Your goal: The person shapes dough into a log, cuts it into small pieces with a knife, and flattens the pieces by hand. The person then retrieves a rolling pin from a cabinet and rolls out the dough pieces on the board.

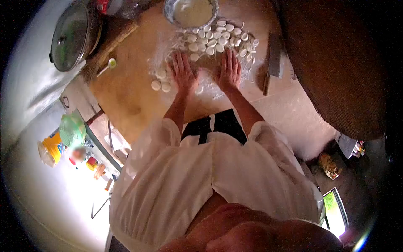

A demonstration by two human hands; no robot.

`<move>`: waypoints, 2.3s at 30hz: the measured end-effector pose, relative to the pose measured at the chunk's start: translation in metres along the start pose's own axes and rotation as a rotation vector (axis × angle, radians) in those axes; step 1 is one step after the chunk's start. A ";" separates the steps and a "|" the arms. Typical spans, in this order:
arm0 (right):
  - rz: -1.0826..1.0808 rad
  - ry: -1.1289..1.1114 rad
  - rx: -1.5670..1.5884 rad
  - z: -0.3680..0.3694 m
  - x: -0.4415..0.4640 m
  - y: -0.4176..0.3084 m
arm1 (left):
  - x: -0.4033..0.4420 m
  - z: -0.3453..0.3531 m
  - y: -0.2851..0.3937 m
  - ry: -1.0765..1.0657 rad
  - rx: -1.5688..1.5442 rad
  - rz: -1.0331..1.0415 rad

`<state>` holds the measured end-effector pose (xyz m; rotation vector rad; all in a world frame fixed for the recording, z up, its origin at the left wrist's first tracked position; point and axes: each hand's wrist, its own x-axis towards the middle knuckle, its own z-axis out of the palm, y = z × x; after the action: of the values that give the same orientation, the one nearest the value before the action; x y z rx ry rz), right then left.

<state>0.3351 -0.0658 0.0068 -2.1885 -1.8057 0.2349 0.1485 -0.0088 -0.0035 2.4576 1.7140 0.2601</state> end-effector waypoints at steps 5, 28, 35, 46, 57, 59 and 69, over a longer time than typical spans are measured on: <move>-0.038 0.106 0.057 0.002 -0.002 0.002 | -0.002 -0.007 0.005 0.070 -0.075 -0.037; 0.137 0.329 0.507 0.023 -0.001 -0.007 | -0.071 -0.057 -0.059 0.050 -0.128 0.192; 0.085 0.362 0.316 -0.002 0.059 0.003 | 0.021 -0.014 0.004 0.097 -0.398 0.040; 0.194 0.145 0.376 -0.020 0.004 0.007 | -0.003 -0.031 -0.004 -0.037 -0.434 -0.077; 0.029 0.160 0.338 0.000 -0.033 0.037 | -0.020 -0.029 -0.026 -0.062 -0.404 -0.019; 0.076 -0.011 0.307 -0.002 -0.044 0.040 | -0.021 -0.028 -0.030 -0.157 -0.372 0.002; -0.043 0.160 0.071 -0.007 -0.003 0.004 | 0.020 -0.011 -0.002 0.102 -0.066 -0.055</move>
<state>0.3409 -0.0701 0.0119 -2.0550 -1.7284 0.1092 0.1513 0.0111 0.0085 2.3850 1.7793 0.4362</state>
